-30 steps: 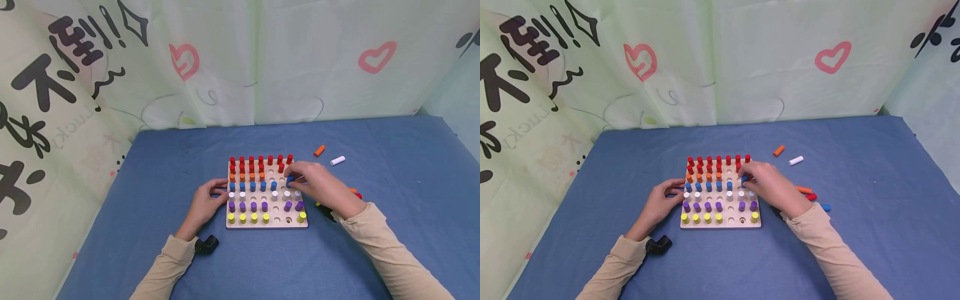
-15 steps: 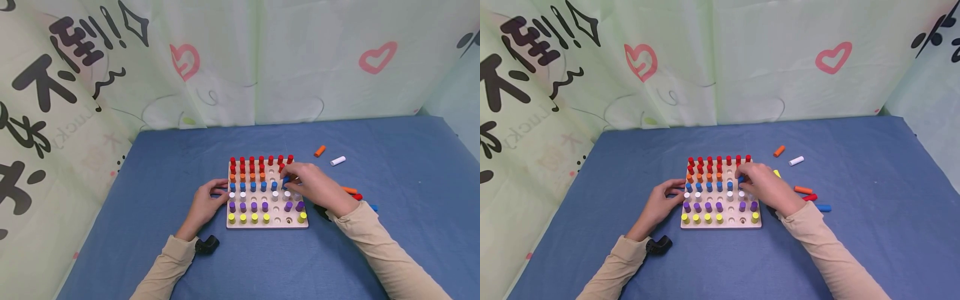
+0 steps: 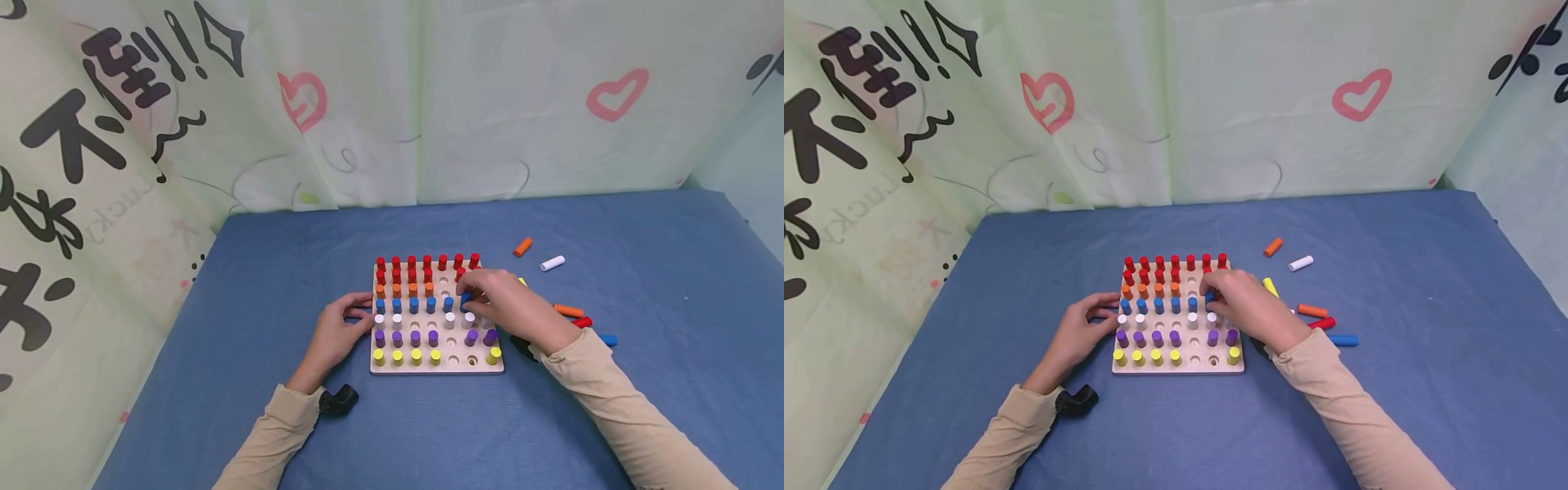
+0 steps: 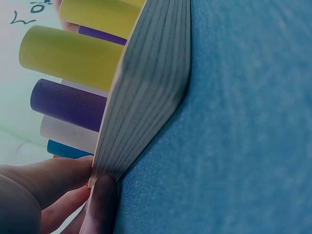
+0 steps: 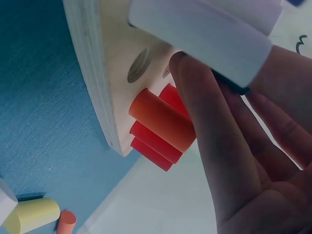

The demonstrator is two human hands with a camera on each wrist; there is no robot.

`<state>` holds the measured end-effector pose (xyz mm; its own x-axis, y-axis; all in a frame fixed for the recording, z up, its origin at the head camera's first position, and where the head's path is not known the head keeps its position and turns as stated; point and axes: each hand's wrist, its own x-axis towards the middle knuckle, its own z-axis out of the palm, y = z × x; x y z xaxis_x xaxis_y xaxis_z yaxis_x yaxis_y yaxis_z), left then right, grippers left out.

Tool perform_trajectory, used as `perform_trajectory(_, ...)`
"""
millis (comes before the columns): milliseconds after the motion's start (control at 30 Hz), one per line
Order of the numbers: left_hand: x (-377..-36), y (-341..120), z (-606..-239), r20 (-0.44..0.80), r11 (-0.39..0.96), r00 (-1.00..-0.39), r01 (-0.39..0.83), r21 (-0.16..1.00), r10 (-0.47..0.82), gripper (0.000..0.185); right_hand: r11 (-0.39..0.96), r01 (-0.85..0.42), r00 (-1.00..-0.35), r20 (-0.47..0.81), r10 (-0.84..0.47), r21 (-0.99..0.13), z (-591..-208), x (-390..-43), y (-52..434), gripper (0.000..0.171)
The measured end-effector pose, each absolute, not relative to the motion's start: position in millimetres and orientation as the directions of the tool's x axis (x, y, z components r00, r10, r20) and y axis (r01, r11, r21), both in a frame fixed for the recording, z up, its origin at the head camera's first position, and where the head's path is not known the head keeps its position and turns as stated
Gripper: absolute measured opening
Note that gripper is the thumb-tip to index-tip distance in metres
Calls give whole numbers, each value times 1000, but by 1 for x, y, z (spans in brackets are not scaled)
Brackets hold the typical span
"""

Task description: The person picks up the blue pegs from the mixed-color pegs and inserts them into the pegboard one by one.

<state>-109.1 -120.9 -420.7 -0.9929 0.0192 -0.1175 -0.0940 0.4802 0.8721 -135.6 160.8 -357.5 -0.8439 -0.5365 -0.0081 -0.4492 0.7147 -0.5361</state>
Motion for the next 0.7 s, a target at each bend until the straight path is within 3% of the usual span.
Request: perform_trajectory(700,-107,-120,-418,-125,486,-992,-101,868,17,41,715,-485,-829,6,-559,-503,-358,-134,161,22)
